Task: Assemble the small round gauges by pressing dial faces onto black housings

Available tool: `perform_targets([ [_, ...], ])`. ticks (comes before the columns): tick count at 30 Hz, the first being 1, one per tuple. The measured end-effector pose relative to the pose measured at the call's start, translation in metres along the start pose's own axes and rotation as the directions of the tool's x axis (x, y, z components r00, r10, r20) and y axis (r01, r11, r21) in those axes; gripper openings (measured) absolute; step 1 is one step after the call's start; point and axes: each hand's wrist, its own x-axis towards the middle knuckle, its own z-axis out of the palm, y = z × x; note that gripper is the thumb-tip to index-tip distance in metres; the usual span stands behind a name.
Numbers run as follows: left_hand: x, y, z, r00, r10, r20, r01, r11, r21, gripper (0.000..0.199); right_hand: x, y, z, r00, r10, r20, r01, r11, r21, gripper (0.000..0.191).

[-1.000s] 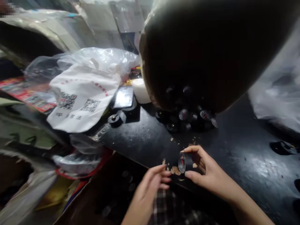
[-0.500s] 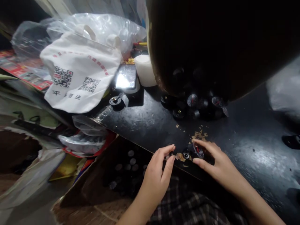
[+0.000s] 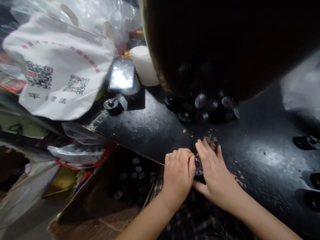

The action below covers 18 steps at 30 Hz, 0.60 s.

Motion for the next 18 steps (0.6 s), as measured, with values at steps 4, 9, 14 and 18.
perform_targets([
  [4,-0.0001,-0.0023,-0.0014,1.0,-0.023,0.011,0.023,1.0,-0.003,0.018,0.0011,-0.0006,-0.0044,0.999,0.007,0.051,-0.008,0.999,0.032,0.108],
  [9,0.0002,-0.0023,-0.0026,1.0,-0.025,0.012,0.025,1.0,-0.017,0.02,0.0016,-0.0002,-0.0061,0.999,0.011,0.036,-0.012,0.999,0.038,0.105],
  [14,0.0009,-0.0049,-0.0008,1.0,-0.006,0.016,0.006,1.0,-0.02,0.018,0.0018,-0.0012,-0.0027,0.998,0.007,0.057,-0.009,0.999,0.04,0.105],
  [18,0.001,-0.0062,-0.0013,1.0,-0.022,0.017,0.023,0.999,-0.038,0.02,-0.0003,0.0039,-0.0074,0.997,0.008,0.074,-0.014,0.997,0.077,0.103],
])
